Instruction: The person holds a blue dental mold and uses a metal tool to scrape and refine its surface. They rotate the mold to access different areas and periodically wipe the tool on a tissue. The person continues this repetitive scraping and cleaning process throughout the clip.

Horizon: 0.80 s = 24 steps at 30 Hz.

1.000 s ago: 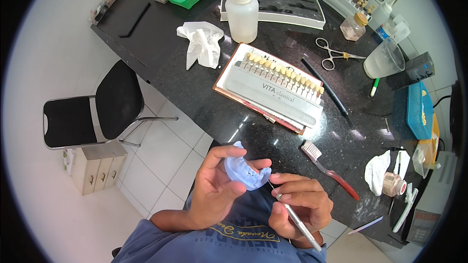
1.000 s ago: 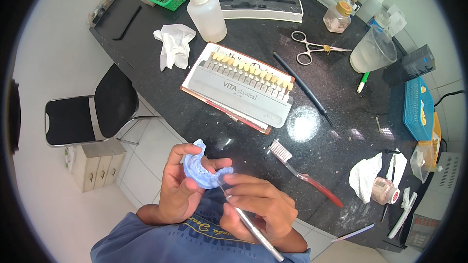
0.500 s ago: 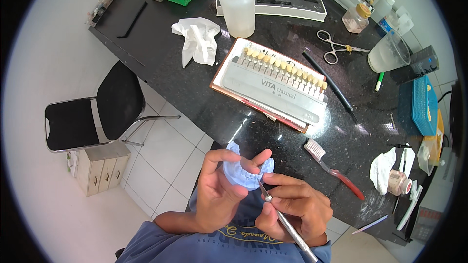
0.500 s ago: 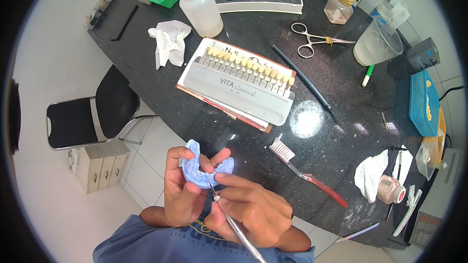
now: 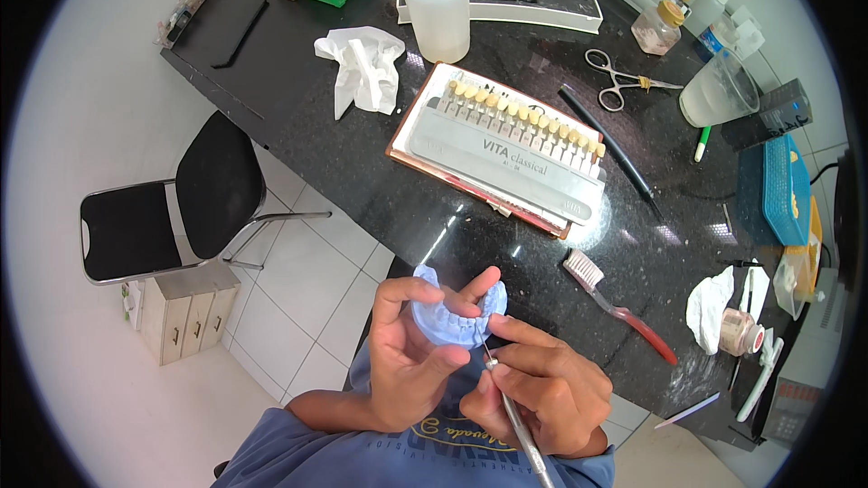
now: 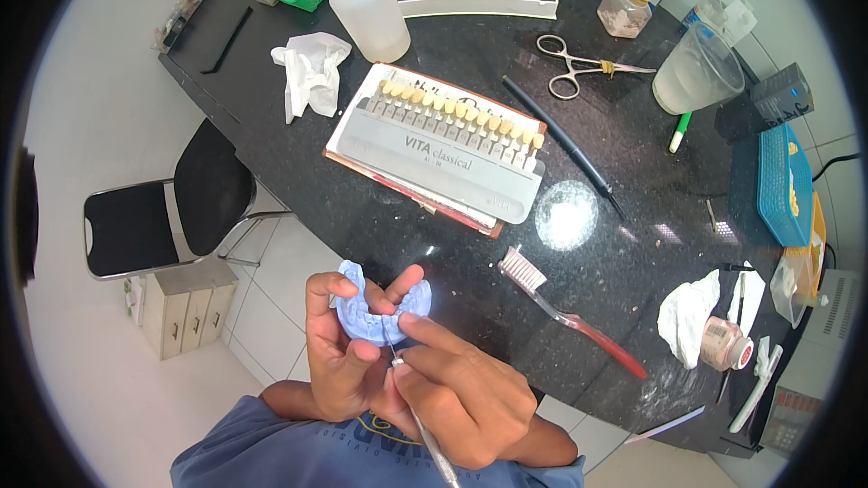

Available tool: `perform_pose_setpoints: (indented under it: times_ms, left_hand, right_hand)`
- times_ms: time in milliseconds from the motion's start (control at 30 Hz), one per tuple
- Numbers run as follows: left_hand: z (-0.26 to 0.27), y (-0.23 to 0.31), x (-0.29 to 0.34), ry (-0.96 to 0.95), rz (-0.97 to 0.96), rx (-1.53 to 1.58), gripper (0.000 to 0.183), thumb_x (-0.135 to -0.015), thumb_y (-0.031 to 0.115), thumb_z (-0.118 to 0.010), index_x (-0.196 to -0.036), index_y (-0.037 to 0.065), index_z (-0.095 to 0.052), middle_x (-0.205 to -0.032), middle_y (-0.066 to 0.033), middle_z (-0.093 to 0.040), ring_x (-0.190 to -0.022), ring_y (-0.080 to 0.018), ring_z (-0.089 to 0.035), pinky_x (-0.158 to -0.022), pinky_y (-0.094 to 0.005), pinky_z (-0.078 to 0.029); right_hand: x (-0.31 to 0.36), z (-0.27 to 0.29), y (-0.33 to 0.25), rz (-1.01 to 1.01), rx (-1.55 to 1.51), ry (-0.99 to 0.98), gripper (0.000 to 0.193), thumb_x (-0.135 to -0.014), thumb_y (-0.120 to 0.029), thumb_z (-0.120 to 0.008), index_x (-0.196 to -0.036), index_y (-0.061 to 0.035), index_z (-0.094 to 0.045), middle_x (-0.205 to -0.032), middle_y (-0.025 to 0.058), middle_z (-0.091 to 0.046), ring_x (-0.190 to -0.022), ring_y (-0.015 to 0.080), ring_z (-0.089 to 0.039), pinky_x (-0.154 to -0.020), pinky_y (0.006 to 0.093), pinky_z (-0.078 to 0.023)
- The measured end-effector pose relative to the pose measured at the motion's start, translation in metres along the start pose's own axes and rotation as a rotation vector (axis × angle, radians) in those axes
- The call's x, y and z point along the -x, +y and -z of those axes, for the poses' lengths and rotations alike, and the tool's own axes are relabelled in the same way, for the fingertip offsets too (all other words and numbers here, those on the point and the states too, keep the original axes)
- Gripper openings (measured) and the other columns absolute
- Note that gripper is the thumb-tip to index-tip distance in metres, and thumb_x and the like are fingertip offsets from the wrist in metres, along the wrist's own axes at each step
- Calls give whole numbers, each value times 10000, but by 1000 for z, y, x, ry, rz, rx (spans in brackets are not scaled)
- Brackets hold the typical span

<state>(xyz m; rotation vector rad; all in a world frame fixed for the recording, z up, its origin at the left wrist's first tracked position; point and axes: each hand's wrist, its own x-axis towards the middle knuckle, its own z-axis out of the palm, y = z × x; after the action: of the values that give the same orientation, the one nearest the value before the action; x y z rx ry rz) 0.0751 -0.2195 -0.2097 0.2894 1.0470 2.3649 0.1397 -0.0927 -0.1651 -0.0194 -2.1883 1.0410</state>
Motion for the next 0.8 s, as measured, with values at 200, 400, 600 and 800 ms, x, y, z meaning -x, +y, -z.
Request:
perform_pose_setpoints:
  times_ms: [200, 400, 600, 800]
  left_hand:
    - [-1, 1, 0, 3, 0, -1, 560, -897, 145, -781, -1298, 82, -394, -1115, -173, -631, -1363, -441, -484, -1105, -497, -439]
    - [-1, 3, 1, 15, 21, -11, 549, -918, 168, -759, -1313, 79, -388, -1115, -177, -631, -1355, -443, -492, -1096, -500, -451]
    - [1, 5, -1, 14, 53, 31, 544, -921, 184, -751, -1325, 79, -402, -1111, -183, -637, -1339, -449, -507, -1087, -518, -462]
    - [1, 6, -2, 17, 61, 41, 546, -917, 190, -754, -1326, 80, -410, -1108, -180, -640, -1330, -451, -515, -1087, -525, -464]
  right_hand:
    - [0, 0, -1, -6, -1, 2, 280, -764, -54, -840, -809, -6, -568, -687, 130, -660, -795, 370, -764, -646, 366, -653]
    - [3, 0, -1, -3, -23, 0, 272, -750, -70, -849, -776, 4, -588, -712, 137, -666, -816, 367, -765, -629, 355, -651]
    - [-2, 4, -1, -4, -46, -50, 271, -711, -87, -860, -729, 10, -607, -778, 137, -678, -885, 355, -763, -604, 329, -648]
    - [-1, 2, 0, -13, -66, -45, 283, -691, -91, -871, -731, 1, -607, -780, 133, -678, -891, 349, -764, -618, 331, -650]
